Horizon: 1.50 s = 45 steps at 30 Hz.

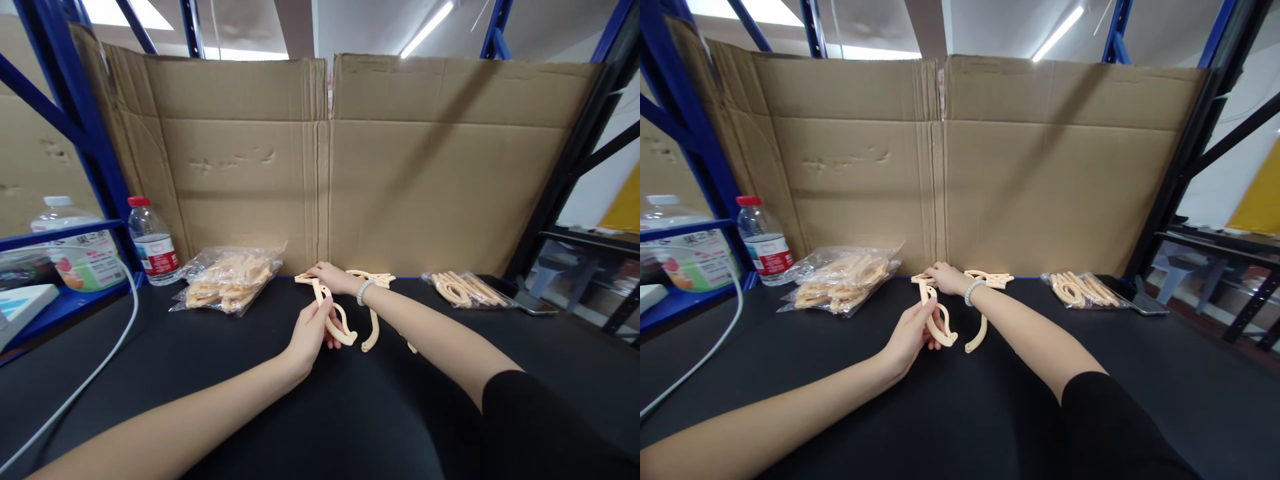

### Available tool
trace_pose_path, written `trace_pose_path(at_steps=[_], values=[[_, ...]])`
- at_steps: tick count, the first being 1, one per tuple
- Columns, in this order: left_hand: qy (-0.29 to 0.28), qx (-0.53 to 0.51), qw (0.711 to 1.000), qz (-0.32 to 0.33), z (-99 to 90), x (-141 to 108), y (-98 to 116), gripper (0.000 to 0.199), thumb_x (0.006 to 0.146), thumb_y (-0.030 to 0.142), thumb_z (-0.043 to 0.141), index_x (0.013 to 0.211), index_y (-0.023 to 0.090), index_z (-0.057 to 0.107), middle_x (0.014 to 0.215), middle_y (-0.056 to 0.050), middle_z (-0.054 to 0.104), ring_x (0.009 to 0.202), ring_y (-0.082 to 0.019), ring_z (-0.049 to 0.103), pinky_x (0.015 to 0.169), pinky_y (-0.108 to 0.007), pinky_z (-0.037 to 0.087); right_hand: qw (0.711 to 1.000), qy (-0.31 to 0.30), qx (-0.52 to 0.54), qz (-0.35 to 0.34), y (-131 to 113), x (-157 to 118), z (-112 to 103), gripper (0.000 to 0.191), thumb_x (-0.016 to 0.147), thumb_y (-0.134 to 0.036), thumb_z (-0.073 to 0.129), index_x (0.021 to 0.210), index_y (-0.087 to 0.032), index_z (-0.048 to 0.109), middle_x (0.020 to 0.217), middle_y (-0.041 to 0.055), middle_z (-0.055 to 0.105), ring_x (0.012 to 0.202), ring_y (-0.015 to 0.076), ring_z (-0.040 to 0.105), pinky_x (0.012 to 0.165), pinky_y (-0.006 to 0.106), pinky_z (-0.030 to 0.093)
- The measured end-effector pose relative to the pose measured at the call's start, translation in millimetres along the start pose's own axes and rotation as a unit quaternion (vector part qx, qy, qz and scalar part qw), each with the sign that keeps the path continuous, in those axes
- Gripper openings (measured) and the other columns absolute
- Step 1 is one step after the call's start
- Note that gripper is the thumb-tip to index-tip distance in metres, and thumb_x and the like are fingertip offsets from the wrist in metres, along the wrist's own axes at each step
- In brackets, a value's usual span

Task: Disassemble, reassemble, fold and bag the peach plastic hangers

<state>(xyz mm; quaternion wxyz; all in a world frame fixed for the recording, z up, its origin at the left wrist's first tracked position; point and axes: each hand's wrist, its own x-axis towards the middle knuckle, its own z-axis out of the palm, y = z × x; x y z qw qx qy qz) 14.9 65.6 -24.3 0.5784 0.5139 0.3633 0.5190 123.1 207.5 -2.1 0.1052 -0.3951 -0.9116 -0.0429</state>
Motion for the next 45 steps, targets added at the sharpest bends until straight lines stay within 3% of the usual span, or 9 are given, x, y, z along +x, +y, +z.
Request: trace_pose_path(at_steps=[5,10,15,21,25,28,32,37,45], values=[[-0.003,0.001,1.0,0.001,-0.6,0,0,0.041,0.078,0.056,0.059,0.069,0.018,0.048,0.046,-0.001,0.062,0.033,-0.01,0.053,0.034,-0.017,0.034,1.0,-0.003,0.0,0.009,16,-31,-18,0.033,0.093,-0.021,0.053,0.126,-0.019,0.057,0.124,0.0122,0.057,0.116,0.0251,0.049,0.095,0.039,0.041],[-0.011,0.004,1.0,0.0,-0.8,0,-1,0.041,0.079,0.056,0.058,0.069,0.017,0.048,0.046,0.0,0.062,0.033,-0.01,0.053,0.034,-0.016,0.033,0.997,-0.003,-0.003,0.074,59,-80,-41,0.043,0.086,-0.031,0.063,0.125,-0.014,0.058,0.124,0.0167,0.058,0.115,0.0283,0.051,0.093,0.039,0.041],[-0.014,0.01,1.0,-0.001,-0.7,1,-1,0.04,0.079,0.055,0.058,0.069,0.017,0.048,0.046,-0.001,0.062,0.033,-0.009,0.052,0.034,-0.016,0.033,0.995,-0.018,0.012,0.096,81,-106,-36,0.038,0.083,-0.022,0.065,0.12,-0.014,0.062,0.11,0.0134,0.067,0.101,0.0264,0.061,0.088,0.035,0.045],[-0.012,0.019,1.0,-0.004,0.4,0,1,0.04,0.08,0.055,0.058,0.07,0.018,0.047,0.046,0.0,0.062,0.034,-0.009,0.053,0.035,-0.016,0.034,0.996,0.015,0.035,0.076,69,-91,-17,0.04,0.086,-0.017,0.06,0.126,-0.016,0.06,0.11,0.0134,0.066,0.106,0.0265,0.059,0.093,0.038,0.044],[-0.01,0.024,1.0,-0.005,1.8,-2,3,0.042,0.08,0.057,0.058,0.07,0.018,0.046,0.047,0.001,0.062,0.035,-0.009,0.053,0.036,-0.017,0.035,0.994,0.056,0.049,0.079,60,-93,-23,0.04,0.089,-0.018,0.056,0.129,-0.014,0.056,0.119,0.0168,0.058,0.113,0.0272,0.055,0.097,0.043,0.043],[-0.011,0.027,1.0,-0.006,2.0,-1,3,0.042,0.08,0.057,0.057,0.071,0.018,0.046,0.047,0.001,0.062,0.035,-0.009,0.052,0.036,-0.017,0.034,0.993,0.081,0.055,0.071,42,-115,-40,0.038,0.092,-0.019,0.051,0.13,-0.012,0.053,0.12,0.0176,0.057,0.115,0.0266,0.053,0.101,0.045,0.042],[-0.015,0.028,0.999,-0.006,1.8,0,2,0.042,0.081,0.057,0.055,0.07,0.018,0.046,0.047,0.0,0.062,0.035,-0.009,0.052,0.036,-0.017,0.035,0.994,0.082,0.061,0.037,-9,-167,-53,0.052,0.093,-0.037,0.053,0.14,-0.016,0.042,0.132,0.0167,0.051,0.125,0.0269,0.047,0.106,0.046,0.038],[-0.022,0.03,0.999,-0.004,2.5,0,1,0.041,0.08,0.056,0.057,0.07,0.017,0.049,0.049,0.0,0.063,0.037,-0.01,0.054,0.037,-0.018,0.038,0.995,-0.041,0.072,0.061,-62,-212,-42,0.059,0.096,-0.055,0.039,0.148,-0.03,0.031,0.157,0.0144,0.023,0.143,0.0391,0.016,0.108,0.064,0.024],[-0.032,0.054,0.998,-0.007,3.3,-1,2,0.043,0.081,0.057,0.056,0.068,0.017,0.048,0.049,0.0,0.063,0.038,-0.01,0.054,0.038,-0.018,0.038,0.993,-0.069,0.081,0.056,-17,-200,-38,0.056,0.098,-0.055,0.032,0.145,-0.026,0.038,0.155,0.0135,0.028,0.145,0.0314,0.018,0.112,0.058,0.02]])
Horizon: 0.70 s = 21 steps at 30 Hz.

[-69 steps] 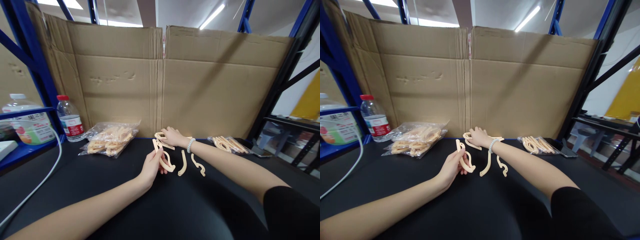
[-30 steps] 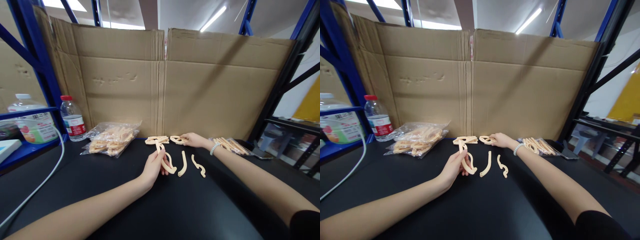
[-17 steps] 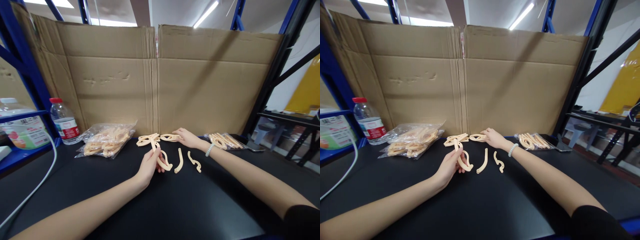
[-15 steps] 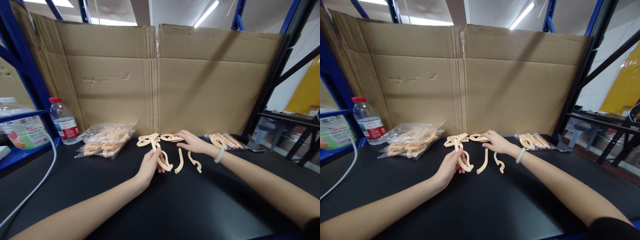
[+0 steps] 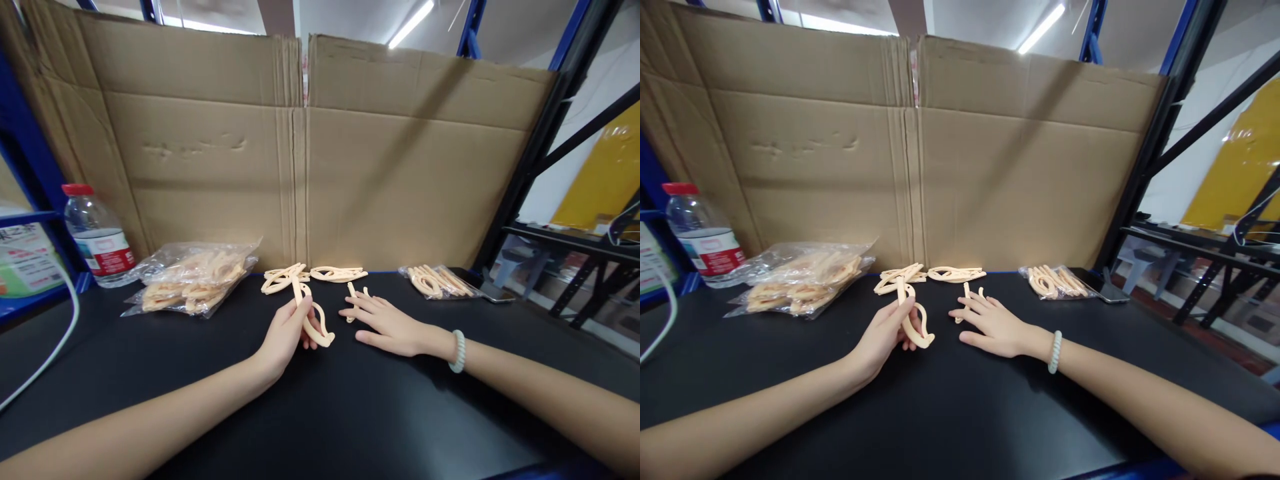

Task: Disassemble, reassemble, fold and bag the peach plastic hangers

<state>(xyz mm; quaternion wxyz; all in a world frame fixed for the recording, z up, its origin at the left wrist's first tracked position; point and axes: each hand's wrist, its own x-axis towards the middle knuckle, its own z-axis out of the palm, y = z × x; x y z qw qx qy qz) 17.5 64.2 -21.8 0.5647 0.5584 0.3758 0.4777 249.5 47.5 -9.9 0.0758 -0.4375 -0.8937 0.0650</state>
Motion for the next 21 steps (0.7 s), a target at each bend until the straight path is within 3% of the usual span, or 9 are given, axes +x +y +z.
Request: trace_pose_path(at_steps=[8,12,16,19,21], values=[[-0.019,0.022,1.0,-0.004,-1.2,-1,-1,0.042,0.085,0.056,0.052,0.069,0.017,0.048,0.05,-0.001,0.063,0.038,-0.009,0.053,0.038,-0.017,0.038,0.998,0.031,-0.035,-0.032,10,-1,4,0.053,0.099,-0.051,0.034,0.144,-0.026,0.039,0.153,0.0136,0.033,0.143,0.03,0.023,0.111,0.057,0.024],[-0.042,0.035,0.999,0.002,-2.1,2,0,0.043,0.088,0.056,0.049,0.071,0.017,0.048,0.05,-0.001,0.063,0.038,-0.009,0.053,0.039,-0.017,0.039,0.984,0.155,-0.062,-0.063,2,0,4,0.047,0.097,-0.04,0.044,0.139,-0.021,0.044,0.147,0.0155,0.041,0.139,0.0317,0.03,0.11,0.059,0.024],[-0.069,0.058,0.996,0.015,-2.5,15,0,0.039,0.086,0.056,0.053,0.078,0.018,0.05,0.045,0.001,0.06,0.033,-0.009,0.051,0.033,-0.015,0.034,0.96,0.259,0.04,-0.095,-24,13,8,0.039,0.095,-0.026,0.047,0.133,-0.02,0.044,0.129,0.0136,0.053,0.121,0.0249,0.048,0.102,0.046,0.041],[-0.067,0.072,0.994,0.041,-2.5,24,1,0.038,0.085,0.056,0.055,0.086,0.018,0.052,0.045,0.005,0.056,0.033,-0.009,0.051,0.032,-0.015,0.034,0.944,0.284,0.122,-0.114,-42,30,14,0.033,0.093,-0.021,0.048,0.126,-0.022,0.046,0.121,0.0104,0.054,0.113,0.0222,0.051,0.098,0.042,0.044],[-0.053,0.077,0.994,0.059,-2.9,27,2,0.039,0.085,0.057,0.054,0.089,0.019,0.053,0.047,0.008,0.053,0.034,-0.009,0.051,0.032,-0.015,0.036,0.943,0.282,0.14,-0.111,-49,40,18,0.018,0.093,-0.02,0.047,0.111,-0.023,0.053,0.113,0.0085,0.053,0.104,0.0201,0.054,0.092,0.038,0.048]])
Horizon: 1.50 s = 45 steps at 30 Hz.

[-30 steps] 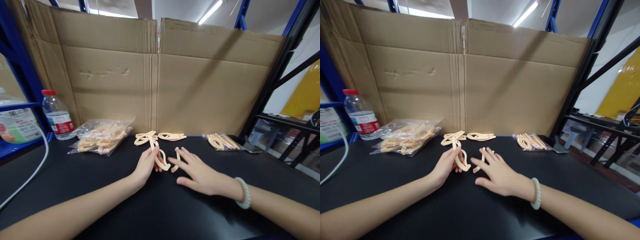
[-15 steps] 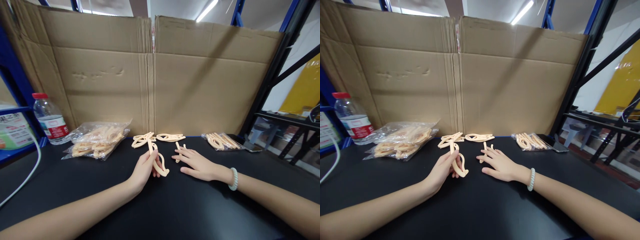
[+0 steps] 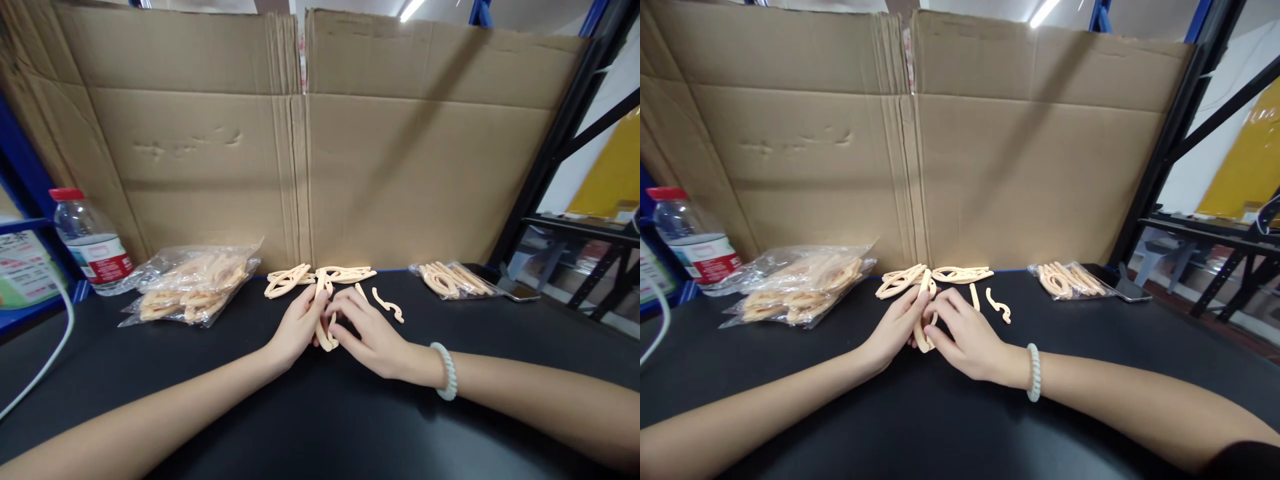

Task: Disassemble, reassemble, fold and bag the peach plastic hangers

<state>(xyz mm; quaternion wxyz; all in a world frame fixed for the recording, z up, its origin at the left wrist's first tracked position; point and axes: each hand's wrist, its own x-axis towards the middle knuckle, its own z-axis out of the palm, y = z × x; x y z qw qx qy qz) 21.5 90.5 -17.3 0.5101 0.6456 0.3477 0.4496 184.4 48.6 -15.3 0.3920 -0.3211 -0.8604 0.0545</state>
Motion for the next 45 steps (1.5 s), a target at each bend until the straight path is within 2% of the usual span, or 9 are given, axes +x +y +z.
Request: trace_pose_path(at_steps=[8,14,18,21,26,30,36,42,45], values=[[0.041,0.043,0.997,0.041,-2.0,-7,3,0.036,0.089,0.054,0.051,0.089,0.019,0.057,0.041,0.008,0.048,0.032,-0.009,0.046,0.034,-0.015,0.034,0.989,-0.018,-0.137,-0.05,-4,-8,-2,0.008,0.089,-0.025,0.053,0.091,-0.018,0.059,0.113,0.0131,0.049,0.104,0.0274,0.048,0.088,0.046,0.045],[0.026,0.098,0.994,0.032,-1.9,-5,0,0.036,0.093,0.05,0.044,0.087,0.018,0.058,0.037,0.009,0.044,0.03,-0.009,0.042,0.035,-0.016,0.033,0.986,0.085,0.105,0.096,2,-6,-1,0.014,0.09,-0.024,0.05,0.103,-0.022,0.057,0.114,0.0093,0.051,0.108,0.0218,0.052,0.091,0.04,0.047],[-0.019,0.114,0.993,0.027,-0.2,-8,0,0.033,0.09,0.048,0.05,0.076,0.019,0.057,0.04,0.008,0.046,0.031,-0.01,0.044,0.035,-0.018,0.033,0.909,0.117,0.326,0.23,9,-2,4,0.025,0.088,-0.035,0.057,0.11,-0.022,0.052,0.09,0.0038,0.064,0.084,0.0177,0.062,0.078,0.036,0.052],[-0.05,0.156,0.985,0.055,1.0,-12,3,0.032,0.091,0.045,0.05,0.073,0.02,0.056,0.045,0.006,0.049,0.036,-0.01,0.047,0.039,-0.018,0.034,0.866,0.143,0.366,0.309,10,-2,6,0.03,0.084,-0.043,0.062,0.1,-0.019,0.055,0.07,-0.0012,0.06,0.059,0.0127,0.056,0.062,0.03,0.05],[-0.061,0.22,0.967,0.111,2.3,-17,9,0.032,0.095,0.039,0.046,0.072,0.019,0.058,0.049,0.004,0.052,0.044,-0.011,0.049,0.046,-0.02,0.035,0.903,0.125,0.311,0.269,3,-3,4,0.032,0.086,-0.047,0.059,0.072,-0.019,0.056,0.068,-0.0015,0.055,0.06,0.0117,0.053,0.059,0.027,0.047],[-0.038,0.216,0.971,0.097,1.7,-16,9,0.028,0.095,0.038,0.043,0.089,0.019,0.062,0.053,0.005,0.053,0.044,-0.011,0.048,0.047,-0.021,0.037,0.883,0.167,0.356,0.256,0,-3,5,0.026,0.091,-0.044,0.053,0.079,-0.021,0.046,0.071,-0.0026,0.058,0.056,0.0098,0.056,0.053,0.023,0.045],[0.008,0.238,0.962,0.133,0.3,-17,4,0.026,0.092,0.033,0.05,0.113,0.022,0.06,0.092,-0.004,0.069,0.073,-0.018,0.064,0.066,-0.024,0.045,0.843,0.031,0.446,0.3,5,-6,8,0.028,0.093,-0.048,0.039,0.093,-0.021,0.047,0.05,-0.0054,0.059,0.028,0.0077,0.042,0.03,0.016,0.029],[0.018,0.364,0.922,0.129,-1.4,-19,5,0.017,0.089,0.034,0.051,0.098,0.026,0.063,0.063,0.002,0.062,0.055,-0.018,0.058,0.054,-0.023,0.033,0.82,-0.044,0.457,0.341,9,-5,3,0.023,0.087,-0.04,0.038,0.08,-0.02,0.046,0.039,-0.0043,0.057,0.021,0.0094,0.041,0.023,0.014,0.024],[0.004,0.431,0.89,0.151,-3.5,-18,6,0.015,0.09,0.033,0.049,0.091,0.024,0.061,0.069,-0.001,0.065,0.058,-0.02,0.059,0.053,-0.023,0.032,0.81,-0.082,0.454,0.363,12,-3,0,0.02,0.085,-0.037,0.039,0.075,-0.02,0.045,0.038,-0.0039,0.057,0.02,0.0095,0.04,0.022,0.014,0.024]])
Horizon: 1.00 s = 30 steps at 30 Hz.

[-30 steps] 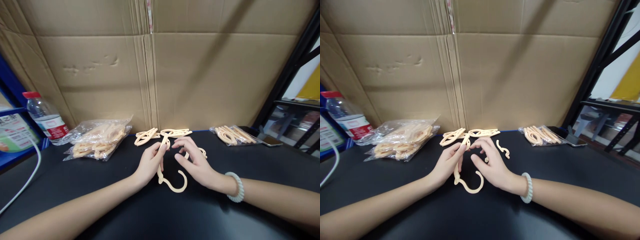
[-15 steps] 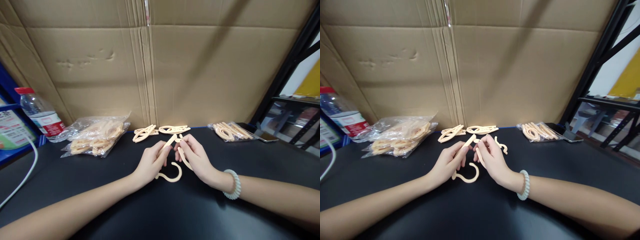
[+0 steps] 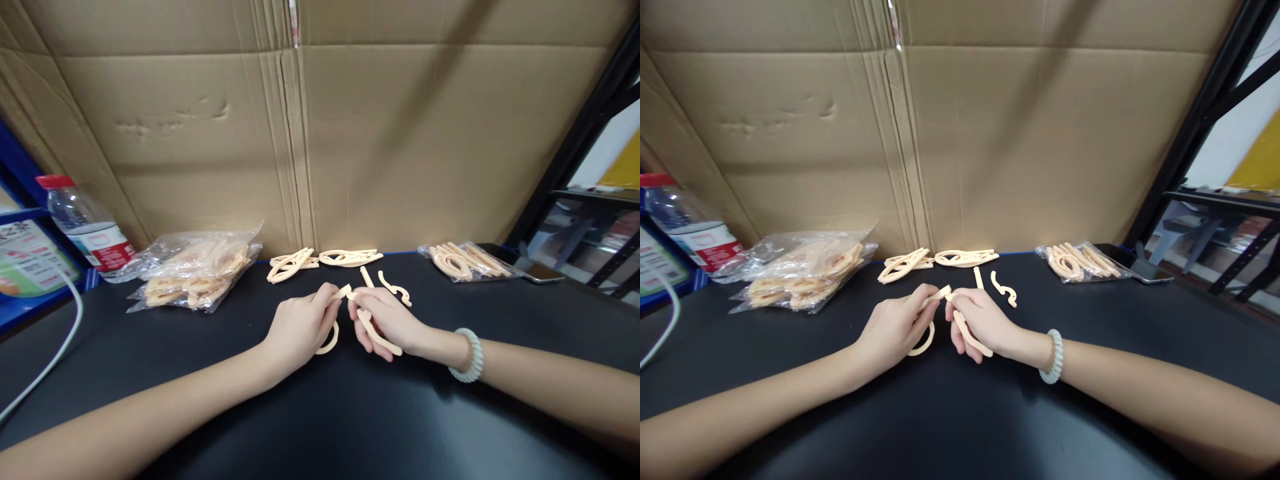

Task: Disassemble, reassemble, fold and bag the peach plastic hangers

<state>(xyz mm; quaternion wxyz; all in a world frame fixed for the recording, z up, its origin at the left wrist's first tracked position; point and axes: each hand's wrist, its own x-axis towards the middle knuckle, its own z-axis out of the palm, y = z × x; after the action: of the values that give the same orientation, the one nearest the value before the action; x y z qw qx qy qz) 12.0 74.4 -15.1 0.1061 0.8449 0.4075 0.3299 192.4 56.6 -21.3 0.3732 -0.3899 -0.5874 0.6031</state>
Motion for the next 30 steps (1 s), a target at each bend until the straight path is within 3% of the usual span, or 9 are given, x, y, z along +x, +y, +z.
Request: trace_pose_path(at_steps=[3,6,12,17,19,22,25,28,30], values=[[-0.034,0.066,0.996,0.042,-1.2,2,-2,0.019,0.093,0.03,0.044,0.087,0.022,0.059,0.081,-0.006,0.066,0.064,-0.021,0.061,0.055,-0.024,0.034,0.999,-0.03,-0.014,0.024,-1,1,-3,0.025,0.086,-0.04,0.04,0.072,-0.02,0.046,0.038,-0.0034,0.057,0.02,0.01,0.042,0.021,0.015,0.024],[-0.051,0.081,0.994,0.059,-1.6,3,-3,0.02,0.094,0.03,0.044,0.084,0.021,0.058,0.073,-0.006,0.063,0.06,-0.021,0.058,0.053,-0.024,0.032,0.998,-0.042,-0.04,0.031,-2,1,-3,0.031,0.087,-0.041,0.041,0.068,-0.019,0.048,0.037,-0.0042,0.055,0.021,0.008,0.04,0.022,0.014,0.023],[-0.077,0.057,0.994,0.045,-2.8,-1,-2,0.01,0.088,0.022,0.051,0.08,0.022,0.056,0.051,0.003,0.044,0.04,-0.017,0.041,0.05,-0.025,0.029,0.994,-0.023,-0.108,-0.001,-1,-1,-2,0.034,0.09,-0.041,0.044,0.066,-0.019,0.05,0.039,-0.0061,0.053,0.025,0.0055,0.037,0.026,0.014,0.023],[-0.096,0.022,0.995,0.011,-2.3,-2,-2,0.009,0.082,0.015,0.052,0.077,0.022,0.053,0.049,0.007,0.031,0.038,-0.016,0.035,0.054,-0.028,0.032,0.99,-0.001,-0.139,-0.018,3,-1,0,0.036,0.092,-0.044,0.042,0.066,-0.02,0.049,0.041,-0.0059,0.051,0.029,0.007,0.038,0.031,0.017,0.026],[-0.098,-0.001,0.995,-0.008,-2.5,-2,-1,0.01,0.084,0.018,0.05,0.075,0.022,0.052,0.05,0.007,0.031,0.04,-0.017,0.037,0.055,-0.029,0.033,0.982,0.012,-0.184,-0.049,4,-2,1,0.036,0.094,-0.04,0.04,0.065,-0.02,0.048,0.041,-0.0053,0.05,0.033,0.0081,0.042,0.037,0.019,0.033],[-0.107,-0.05,0.992,-0.036,-3.6,0,1,0.017,0.087,0.021,0.047,0.07,0.021,0.053,0.052,0.003,0.041,0.046,-0.018,0.045,0.057,-0.029,0.034,0.942,0.019,-0.302,-0.147,2,-5,3,0.037,0.094,-0.038,0.041,0.063,-0.02,0.047,0.043,-0.0047,0.049,0.041,0.0098,0.045,0.048,0.022,0.038],[-0.101,-0.114,0.986,-0.075,-3.1,3,1,0.025,0.09,0.027,0.043,0.069,0.02,0.055,0.057,0.0,0.051,0.053,-0.018,0.051,0.057,-0.027,0.036,0.938,0.057,-0.289,-0.185,-10,-6,-2,0.042,0.096,-0.042,0.038,0.062,-0.02,0.046,0.046,-0.0041,0.05,0.042,0.0099,0.045,0.048,0.022,0.037],[-0.093,-0.2,0.965,-0.141,0.3,7,-3,0.033,0.094,0.038,0.035,0.075,0.02,0.056,0.047,0.005,0.045,0.04,-0.015,0.047,0.045,-0.024,0.035,0.947,0.108,-0.224,-0.205,-32,-3,-22,0.041,0.096,-0.046,0.04,0.069,-0.019,0.054,0.05,-0.0047,0.048,0.043,0.0092,0.043,0.045,0.022,0.034],[-0.09,-0.263,0.942,-0.186,2.6,11,-6,0.034,0.094,0.043,0.034,0.081,0.019,0.054,0.04,0.009,0.039,0.03,-0.012,0.039,0.036,-0.022,0.03,0.915,0.129,-0.281,-0.259,-47,0,-43,0.037,0.094,-0.045,0.047,0.075,-0.017,0.063,0.059,-0.0026,0.049,0.051,0.01,0.046,0.049,0.023,0.035]])
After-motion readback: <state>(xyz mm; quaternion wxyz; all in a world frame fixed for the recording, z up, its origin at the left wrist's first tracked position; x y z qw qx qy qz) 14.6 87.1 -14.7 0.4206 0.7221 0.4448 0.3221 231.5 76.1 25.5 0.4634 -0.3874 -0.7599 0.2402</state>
